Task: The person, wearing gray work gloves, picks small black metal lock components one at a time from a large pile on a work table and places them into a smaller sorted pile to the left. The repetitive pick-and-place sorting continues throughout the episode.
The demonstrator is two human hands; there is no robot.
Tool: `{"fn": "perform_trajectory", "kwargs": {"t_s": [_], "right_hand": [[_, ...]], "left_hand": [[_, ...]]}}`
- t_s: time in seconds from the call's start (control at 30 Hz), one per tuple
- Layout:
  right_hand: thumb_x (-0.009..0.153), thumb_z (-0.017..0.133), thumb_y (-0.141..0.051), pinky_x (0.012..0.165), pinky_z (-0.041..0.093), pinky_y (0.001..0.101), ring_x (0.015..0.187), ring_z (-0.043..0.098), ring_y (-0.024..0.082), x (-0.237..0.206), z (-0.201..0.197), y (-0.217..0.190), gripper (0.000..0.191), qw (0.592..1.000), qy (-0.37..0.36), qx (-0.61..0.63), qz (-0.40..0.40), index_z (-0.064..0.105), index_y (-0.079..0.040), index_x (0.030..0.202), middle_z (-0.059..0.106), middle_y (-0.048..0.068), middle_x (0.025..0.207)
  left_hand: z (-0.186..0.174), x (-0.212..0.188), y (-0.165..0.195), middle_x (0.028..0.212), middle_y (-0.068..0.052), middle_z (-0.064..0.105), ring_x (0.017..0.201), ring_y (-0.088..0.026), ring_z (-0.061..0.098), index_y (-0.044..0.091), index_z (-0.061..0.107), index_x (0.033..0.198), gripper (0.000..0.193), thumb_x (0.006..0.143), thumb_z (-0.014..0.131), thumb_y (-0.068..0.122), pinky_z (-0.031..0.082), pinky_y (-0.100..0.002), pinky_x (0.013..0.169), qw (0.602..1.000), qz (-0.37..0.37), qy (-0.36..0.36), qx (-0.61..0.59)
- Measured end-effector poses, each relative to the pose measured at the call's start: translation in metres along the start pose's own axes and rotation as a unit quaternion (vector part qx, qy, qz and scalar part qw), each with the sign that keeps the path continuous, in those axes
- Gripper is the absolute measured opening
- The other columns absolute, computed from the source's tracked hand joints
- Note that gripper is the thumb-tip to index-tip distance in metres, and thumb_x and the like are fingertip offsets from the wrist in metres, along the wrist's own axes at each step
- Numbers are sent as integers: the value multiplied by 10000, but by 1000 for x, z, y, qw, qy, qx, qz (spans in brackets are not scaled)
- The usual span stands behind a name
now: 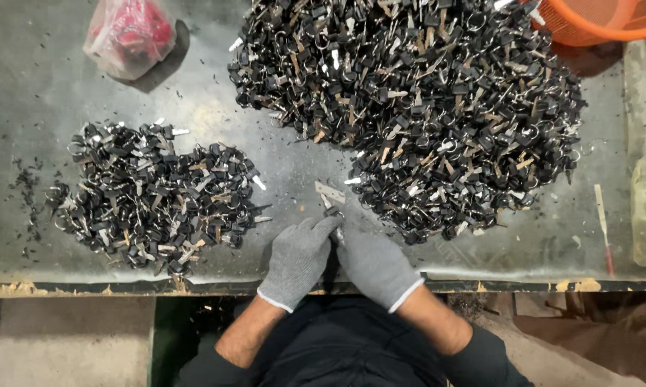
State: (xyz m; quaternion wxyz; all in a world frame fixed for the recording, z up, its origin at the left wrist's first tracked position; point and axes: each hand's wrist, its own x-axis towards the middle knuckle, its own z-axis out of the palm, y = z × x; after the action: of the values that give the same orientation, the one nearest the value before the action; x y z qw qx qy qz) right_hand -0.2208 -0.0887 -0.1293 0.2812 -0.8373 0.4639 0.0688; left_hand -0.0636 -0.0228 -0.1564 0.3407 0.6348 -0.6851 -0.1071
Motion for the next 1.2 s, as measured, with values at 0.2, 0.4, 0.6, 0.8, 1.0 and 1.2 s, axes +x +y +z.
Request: {"fn": "perform_trajectory", "kwargs": {"t_s": [0.2, 0.4, 0.6, 0.8, 1.0, 1.2], "right_hand": [[970, 571, -326, 554, 618, 433, 657, 746, 333, -2, 5, 15, 554, 998, 46, 41, 2, 445, -40, 1428, 735, 204, 921], [993, 587, -286, 534, 601, 420, 692, 747, 304, -20, 29, 20, 462, 992, 64, -111, -18, 465, 0, 1335, 721, 168, 845], [974, 550, -163, 516, 591, 437, 650, 739, 308, -11, 16, 8, 459, 993, 84, -73, -39, 476, 19, 1389, 722, 164, 803], [991, 616, -280, 571, 590, 460, 678, 741, 341, -3, 3, 11, 414, 998, 6, 3, -62, 480, -57, 1311, 731, 168, 784], [984, 587, -245, 579, 597, 467, 715, 744, 354, -5, 1, 10, 297, 995, 52, -59, -57, 527, -67, 1213, 734, 173, 821], [955, 599, -281, 605, 585, 517, 701, 728, 397, -6, 0, 7, 524, 999, 16, -40, 21, 464, -58, 1409, 719, 196, 771]], "left_hand": [[2, -7, 5, 950, -107, 705, 672, -305, 639, 72, 691, 1103, 302, 801, 696, 78, 509, -420, 599, 997, -15, 36, 68], [8, -9, 3, 763, -101, 646, 616, -337, 620, 107, 650, 830, 117, 804, 756, 150, 484, -470, 581, 995, -64, 35, 67], [9, -11, -1, 705, -103, 624, 634, -345, 627, 101, 639, 809, 124, 747, 746, 118, 483, -482, 583, 999, -41, 12, 4], [8, -10, 1, 687, -101, 611, 612, -343, 622, 114, 648, 800, 109, 788, 756, 131, 476, -486, 565, 999, -39, 21, 25], [9, -10, -1, 723, -97, 617, 612, -344, 615, 100, 633, 794, 132, 825, 753, 145, 473, -480, 559, 999, -29, 14, 30], [8, -10, 1, 724, -126, 615, 626, -359, 623, 80, 629, 824, 111, 828, 730, 126, 471, -491, 555, 999, -31, 10, 22]]}}
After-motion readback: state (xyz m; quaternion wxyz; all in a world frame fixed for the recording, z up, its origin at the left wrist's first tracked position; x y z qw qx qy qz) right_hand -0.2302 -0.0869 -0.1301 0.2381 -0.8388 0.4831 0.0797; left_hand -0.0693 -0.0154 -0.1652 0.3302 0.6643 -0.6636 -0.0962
